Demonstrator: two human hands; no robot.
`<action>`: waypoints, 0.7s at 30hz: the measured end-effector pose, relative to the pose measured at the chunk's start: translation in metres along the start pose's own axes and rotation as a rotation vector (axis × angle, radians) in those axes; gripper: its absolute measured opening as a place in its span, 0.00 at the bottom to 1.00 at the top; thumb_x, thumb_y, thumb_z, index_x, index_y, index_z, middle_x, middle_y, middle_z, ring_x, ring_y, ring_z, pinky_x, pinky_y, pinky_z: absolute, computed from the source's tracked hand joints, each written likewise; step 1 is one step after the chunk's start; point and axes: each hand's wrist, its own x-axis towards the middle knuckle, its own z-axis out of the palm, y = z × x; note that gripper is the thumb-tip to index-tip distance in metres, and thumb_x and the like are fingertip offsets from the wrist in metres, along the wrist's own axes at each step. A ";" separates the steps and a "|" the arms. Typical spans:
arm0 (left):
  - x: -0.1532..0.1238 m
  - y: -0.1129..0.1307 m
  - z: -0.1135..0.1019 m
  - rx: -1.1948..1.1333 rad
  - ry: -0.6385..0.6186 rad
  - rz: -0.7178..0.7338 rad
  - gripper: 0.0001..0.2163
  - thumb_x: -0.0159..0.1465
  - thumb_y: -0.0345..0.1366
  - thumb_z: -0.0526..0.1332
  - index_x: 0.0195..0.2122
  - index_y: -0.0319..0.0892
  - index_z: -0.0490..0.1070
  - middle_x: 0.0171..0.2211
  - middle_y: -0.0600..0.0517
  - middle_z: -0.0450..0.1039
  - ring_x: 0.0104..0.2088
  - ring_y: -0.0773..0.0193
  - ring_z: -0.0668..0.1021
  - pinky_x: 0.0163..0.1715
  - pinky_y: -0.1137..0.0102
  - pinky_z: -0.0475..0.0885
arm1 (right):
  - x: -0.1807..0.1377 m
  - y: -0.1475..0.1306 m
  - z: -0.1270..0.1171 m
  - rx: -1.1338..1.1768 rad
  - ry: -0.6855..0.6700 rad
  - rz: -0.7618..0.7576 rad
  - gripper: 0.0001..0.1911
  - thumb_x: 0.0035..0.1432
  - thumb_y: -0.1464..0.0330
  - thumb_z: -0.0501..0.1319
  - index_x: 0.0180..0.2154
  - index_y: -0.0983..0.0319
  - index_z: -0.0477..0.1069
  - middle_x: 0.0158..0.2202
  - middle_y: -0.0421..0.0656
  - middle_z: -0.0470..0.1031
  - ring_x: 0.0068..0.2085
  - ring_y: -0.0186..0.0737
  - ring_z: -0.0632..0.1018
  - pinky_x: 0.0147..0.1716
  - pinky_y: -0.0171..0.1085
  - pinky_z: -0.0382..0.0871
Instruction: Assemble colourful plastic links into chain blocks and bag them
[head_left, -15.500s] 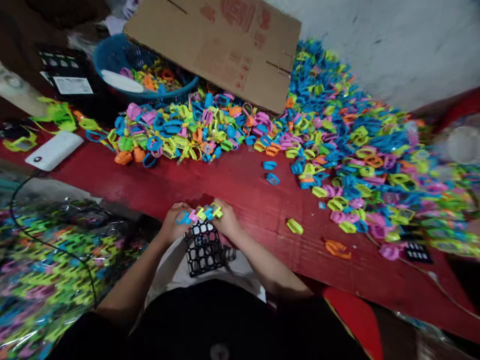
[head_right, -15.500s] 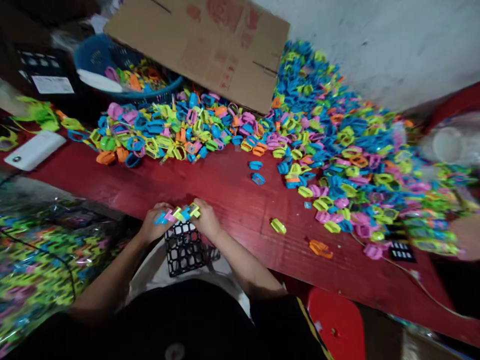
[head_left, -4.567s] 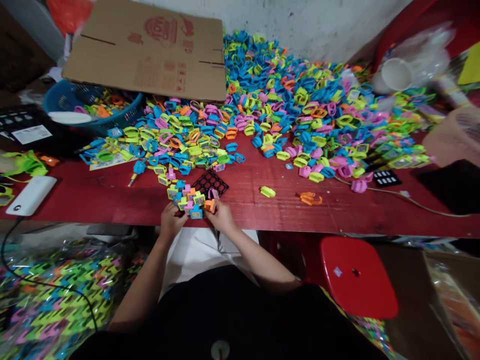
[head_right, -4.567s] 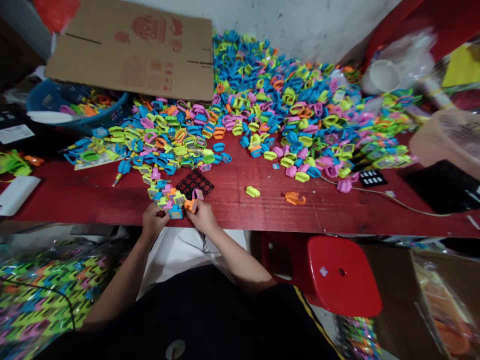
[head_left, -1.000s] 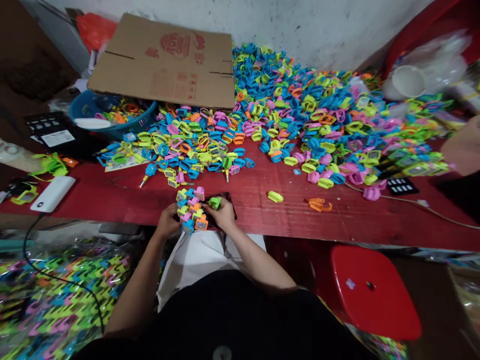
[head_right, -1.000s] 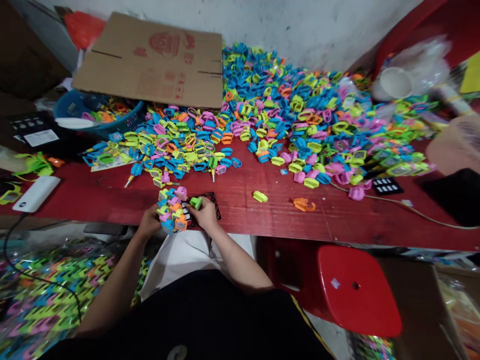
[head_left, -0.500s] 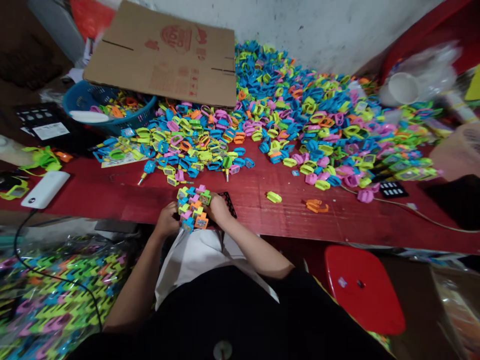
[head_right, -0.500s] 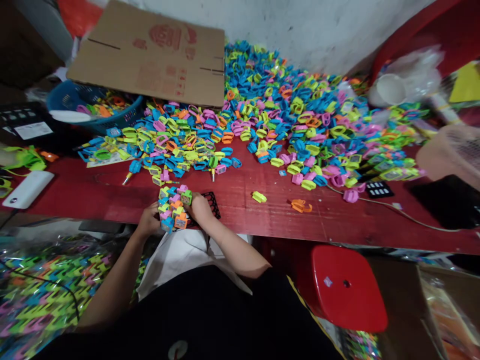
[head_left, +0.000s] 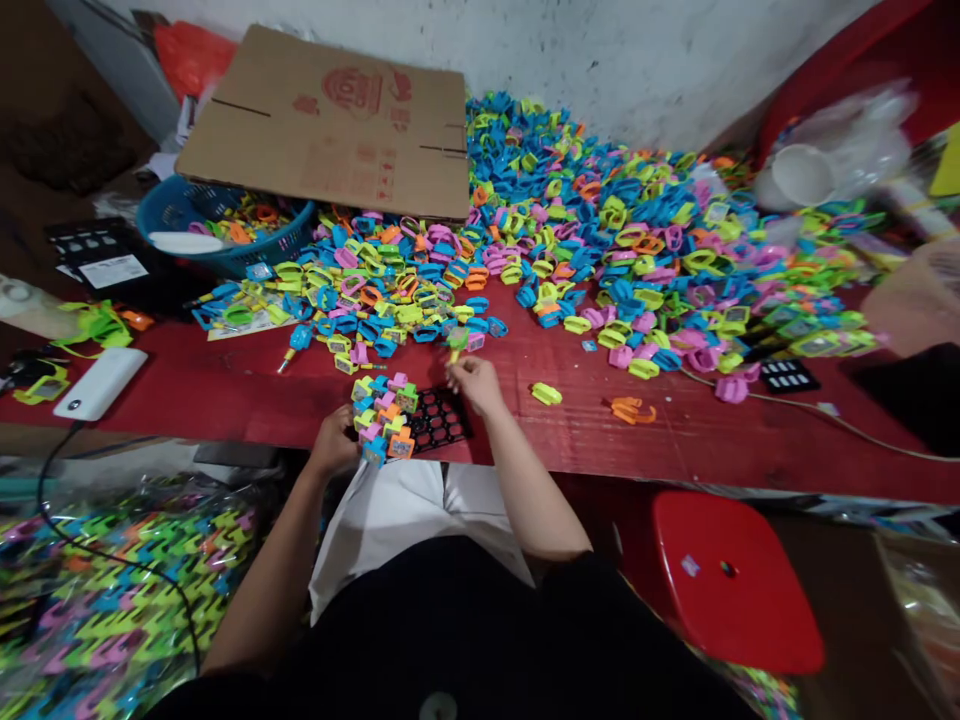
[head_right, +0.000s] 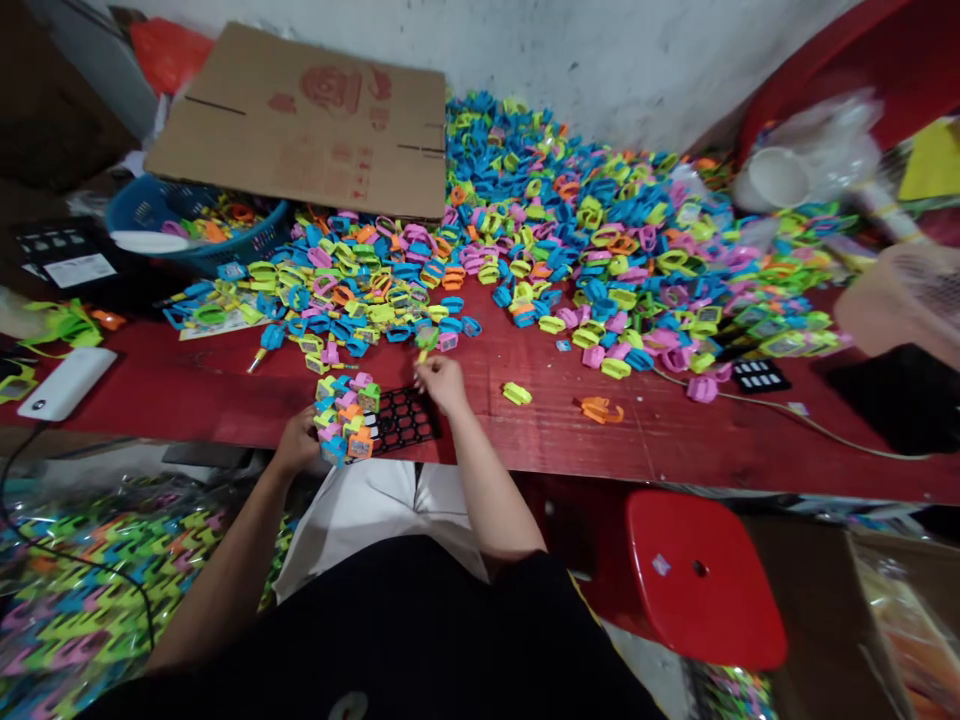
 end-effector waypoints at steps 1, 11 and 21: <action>0.000 -0.001 0.000 -0.005 0.004 0.003 0.13 0.57 0.47 0.80 0.30 0.43 0.85 0.39 0.44 0.87 0.42 0.50 0.86 0.45 0.62 0.82 | -0.016 0.004 0.005 0.105 -0.094 -0.019 0.16 0.59 0.52 0.71 0.32 0.57 0.75 0.28 0.44 0.83 0.31 0.47 0.84 0.36 0.42 0.82; -0.003 -0.003 0.002 -0.067 0.005 -0.004 0.15 0.61 0.50 0.80 0.31 0.43 0.85 0.37 0.45 0.86 0.40 0.54 0.84 0.41 0.65 0.80 | -0.080 0.010 0.040 -0.117 -0.248 -0.163 0.06 0.57 0.71 0.71 0.31 0.58 0.76 0.32 0.42 0.86 0.33 0.43 0.84 0.35 0.36 0.76; -0.002 -0.003 0.003 -0.031 0.028 0.074 0.14 0.60 0.47 0.81 0.30 0.43 0.84 0.35 0.46 0.85 0.38 0.54 0.85 0.41 0.63 0.80 | -0.074 0.002 0.053 -0.338 -0.350 -0.191 0.16 0.52 0.78 0.75 0.42 0.59 0.84 0.46 0.50 0.91 0.49 0.54 0.88 0.48 0.39 0.80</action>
